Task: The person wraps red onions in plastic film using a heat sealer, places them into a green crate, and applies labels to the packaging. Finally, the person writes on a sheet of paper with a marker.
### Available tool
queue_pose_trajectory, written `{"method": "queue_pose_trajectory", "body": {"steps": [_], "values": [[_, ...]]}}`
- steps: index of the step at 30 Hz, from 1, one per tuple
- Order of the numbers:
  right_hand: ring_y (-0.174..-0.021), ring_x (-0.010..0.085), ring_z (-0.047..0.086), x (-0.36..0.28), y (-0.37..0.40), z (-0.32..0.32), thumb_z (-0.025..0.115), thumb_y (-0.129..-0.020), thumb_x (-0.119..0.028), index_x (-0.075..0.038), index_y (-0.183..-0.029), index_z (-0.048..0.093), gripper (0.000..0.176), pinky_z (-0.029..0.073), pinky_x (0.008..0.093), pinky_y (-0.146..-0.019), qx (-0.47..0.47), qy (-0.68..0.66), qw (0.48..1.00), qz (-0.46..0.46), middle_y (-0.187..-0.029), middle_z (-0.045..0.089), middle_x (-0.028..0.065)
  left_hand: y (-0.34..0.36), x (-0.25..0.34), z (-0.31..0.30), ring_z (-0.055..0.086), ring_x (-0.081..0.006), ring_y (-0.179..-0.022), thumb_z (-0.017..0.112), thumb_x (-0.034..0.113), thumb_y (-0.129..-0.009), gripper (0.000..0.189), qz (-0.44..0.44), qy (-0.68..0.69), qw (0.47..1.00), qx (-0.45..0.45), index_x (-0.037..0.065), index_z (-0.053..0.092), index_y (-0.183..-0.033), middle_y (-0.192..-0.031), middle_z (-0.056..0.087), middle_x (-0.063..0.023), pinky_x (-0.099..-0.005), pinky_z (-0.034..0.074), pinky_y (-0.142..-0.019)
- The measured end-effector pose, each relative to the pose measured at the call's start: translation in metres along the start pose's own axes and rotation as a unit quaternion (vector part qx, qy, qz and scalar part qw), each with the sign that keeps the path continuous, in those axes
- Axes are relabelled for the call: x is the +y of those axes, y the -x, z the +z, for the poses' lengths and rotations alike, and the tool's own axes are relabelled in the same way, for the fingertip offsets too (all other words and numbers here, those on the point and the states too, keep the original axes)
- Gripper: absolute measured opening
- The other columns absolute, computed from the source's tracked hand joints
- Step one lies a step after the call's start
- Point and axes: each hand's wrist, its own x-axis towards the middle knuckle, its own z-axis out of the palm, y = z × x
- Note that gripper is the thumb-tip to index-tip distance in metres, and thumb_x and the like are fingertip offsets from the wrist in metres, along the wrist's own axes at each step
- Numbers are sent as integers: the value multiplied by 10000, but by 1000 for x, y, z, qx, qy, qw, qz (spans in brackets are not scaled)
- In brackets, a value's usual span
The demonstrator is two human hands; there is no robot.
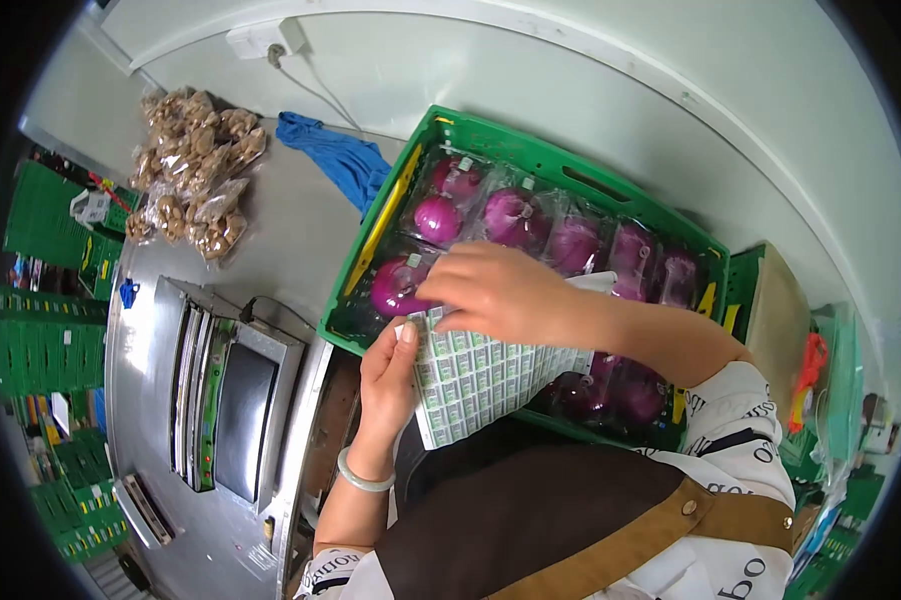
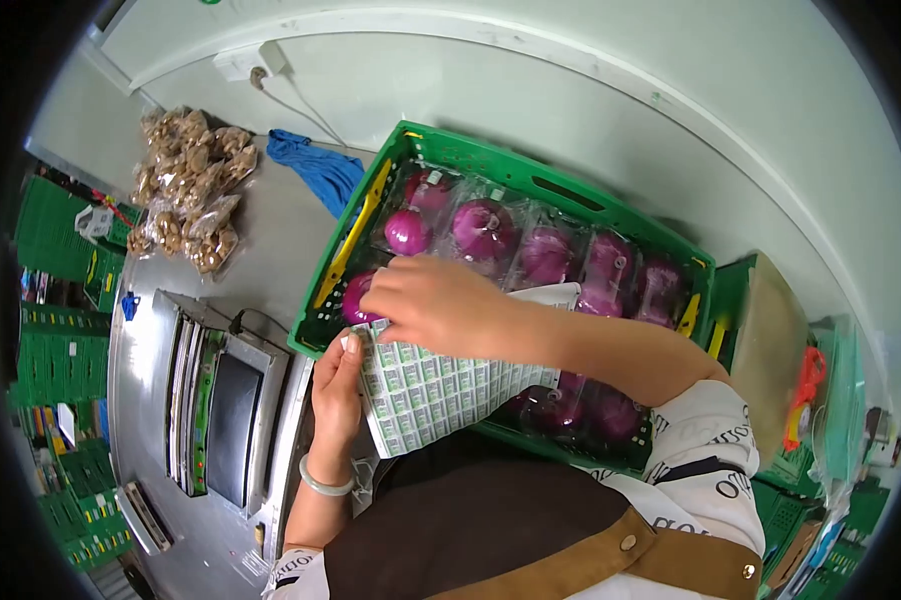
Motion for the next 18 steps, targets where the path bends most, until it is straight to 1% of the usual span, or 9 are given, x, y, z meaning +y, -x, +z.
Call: {"method": "queue_pose_trajectory", "body": {"steps": [3, 7, 10, 11, 12, 13, 14, 15, 18], "values": [[-774, 210, 546, -11, 7, 3, 698, -725, -172, -64, -883, 601, 215, 447, 354, -678, 59, 60, 995, -50, -803, 533, 28, 0, -1, 10, 376, -28, -736, 429, 303, -1025, 316, 29, -36, 999, -13, 37, 588, -962, -801, 476, 67, -200, 318, -651], [-759, 187, 547, -23, 24, -4, 622, -710, -155, -66, -855, 610, 170, 449, 327, -650, 63, 212, 965, -141, -792, 529, 24, 2, -10, 14, 458, -46, -779, 419, 287, -1026, 318, 17, 43, 999, -18, 21, 589, -980, -848, 542, 33, -214, 375, -705], [-765, 191, 567, -19, 37, -11, 631, -689, -123, -54, -851, 625, 176, 467, 312, -657, 117, 125, 972, -162, -834, 564, 25, 4, -15, 13, 527, -67, -783, 431, 278, -1020, 305, -10, 55, 998, 13, 20, 586, -968, -865, 594, -1, -226, 425, -724], [-779, 196, 593, -10, 39, -19, 643, -746, -86, -31, -872, 648, 137, 485, 300, -680, 191, 50, 974, -114, -855, 598, 50, 5, -17, 12, 542, -73, -779, 439, 277, -1018, 304, -17, 48, 998, 32, 17, 589, -969, -868, 608, -9, -228, 435, -723], [-791, 196, 610, -2, 45, -28, 645, -821, -72, -15, -905, 654, 102, 493, 301, -701, 208, -171, 959, 88, -855, 621, 77, 7, -10, 15, 496, -55, -754, 445, 295, -1018, 338, -35, 49, 996, 68, 1, 595, -946, -828, 576, 13, -215, 394, -697], [-776, 191, 616, 1, 44, -61, 630, -875, -101, -8, -931, 650, 110, 490, 299, -714, 193, -84, 959, 191, -865, 649, 84, 8, -11, 12, 503, -60, -749, 449, 294, -1016, 335, -38, 54, 994, 85, 2, 593, -939, -828, 581, 6, -216, 397, -692], [-767, 186, 620, 29, 54, -78, 638, -869, -121, -9, -944, 633, 134, 485, 301, -719, 169, -90, 939, 287, -878, 665, 80, 11, -11, 5, 510, -64, -744, 453, 294, -1014, 332, -41, 57, 993, 100, 3, 592, -932, -828, 587, -2, -217, 400, -687], [-759, 251, 639, 69, 73, -81, 643, -852, -169, -41, -952, 634, 162, 488, 347, -678, 173, -73, 922, 340, -828, 668, 111, 15, -10, 0, 515, -67, -751, 456, 289, -1013, 322, -46, 69, 992, 94, 6, 588, -933, -832, 587, -8, -216, 401, -694], [-771, 315, 629, 141, 121, -78, 597, -845, -141, -39, -891, 614, 113, 482, 412, -683, 47, 105, 920, 374, -823, 660, 126, 20, -10, -6, 512, -66, -747, 461, 279, -1012, 305, -46, 70, 991, 103, 6, 581, -947, -824, 573, -5, -219, 410, -700]]}}
